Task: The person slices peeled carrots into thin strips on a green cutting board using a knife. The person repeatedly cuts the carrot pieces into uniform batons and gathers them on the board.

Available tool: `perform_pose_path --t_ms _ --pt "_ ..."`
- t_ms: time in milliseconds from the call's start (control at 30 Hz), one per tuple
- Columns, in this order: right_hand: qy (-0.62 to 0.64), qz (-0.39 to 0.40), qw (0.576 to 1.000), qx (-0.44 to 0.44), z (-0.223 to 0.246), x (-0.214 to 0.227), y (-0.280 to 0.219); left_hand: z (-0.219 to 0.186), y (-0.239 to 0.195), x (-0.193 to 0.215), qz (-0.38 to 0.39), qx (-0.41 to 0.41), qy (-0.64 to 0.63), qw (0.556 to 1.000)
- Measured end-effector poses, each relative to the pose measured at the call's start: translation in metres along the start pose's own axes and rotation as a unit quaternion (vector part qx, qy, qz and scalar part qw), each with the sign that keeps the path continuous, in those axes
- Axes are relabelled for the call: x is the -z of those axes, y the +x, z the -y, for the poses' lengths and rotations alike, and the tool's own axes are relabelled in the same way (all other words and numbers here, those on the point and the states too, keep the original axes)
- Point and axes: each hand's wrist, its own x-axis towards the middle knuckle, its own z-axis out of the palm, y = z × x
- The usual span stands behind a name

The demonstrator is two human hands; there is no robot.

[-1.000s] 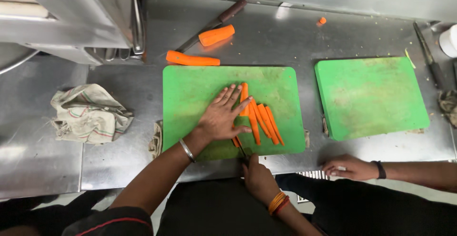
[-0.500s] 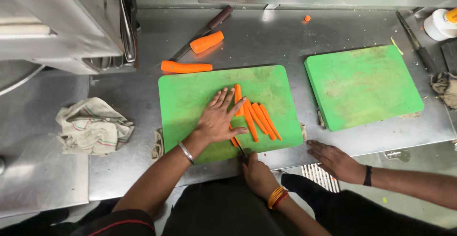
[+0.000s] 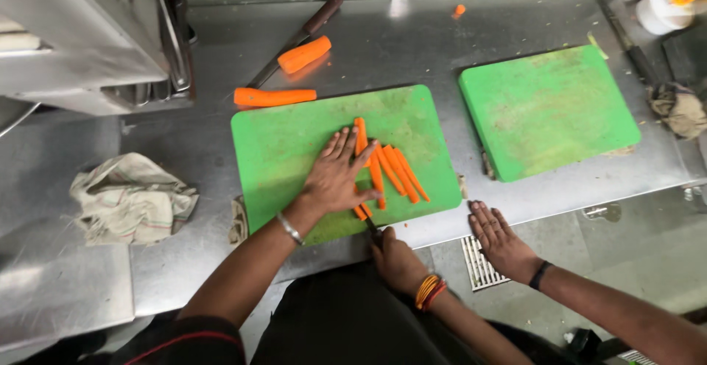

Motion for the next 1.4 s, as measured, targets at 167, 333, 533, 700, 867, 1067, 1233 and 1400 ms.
perform_pose_path --t_ms 167,333,533,700,867,1067,1233,1400 --pt "0.218 0.151 0.956 -0.129 0.001 0.025 -0.007 0.008 -0.002 -0.011 -0.124 -0.075 -0.063 0.987" --pt "0.191 0.011 0.981 -0.01 0.004 0.048 -0.017 0.031 -0.001 -0.002 -0.25 0.067 -0.259 0.931" --pt "0.289 -0.065 0.943 -0.15 0.015 0.07 -0.022 0.059 0.036 0.015 -0.151 -0.022 -0.2 0.968" --pt "0.302 -0.161 0.931 -0.123 0.031 0.09 0.002 0.057 0.076 0.023 -0.029 -0.185 -0.023 0.982" --pt "0.245 -0.153 0.955 -0.06 0.029 0.093 0.016 0.08 0.033 0.04 -0.003 -0.167 -0.006 0.986" --pt "0.115 -0.141 0.983 -0.03 0.019 0.092 0.024 0.102 -0.027 0.057 -0.059 -0.052 -0.044 0.996" --pt "0.038 0.058 0.997 0.027 0.002 0.074 0.005 0.111 -0.09 0.054 -0.255 0.098 -0.112 0.955" --pt "0.057 0.088 0.995 0.0 -0.011 0.054 -0.013 0.07 -0.109 0.024 -0.284 0.089 -0.13 0.946"
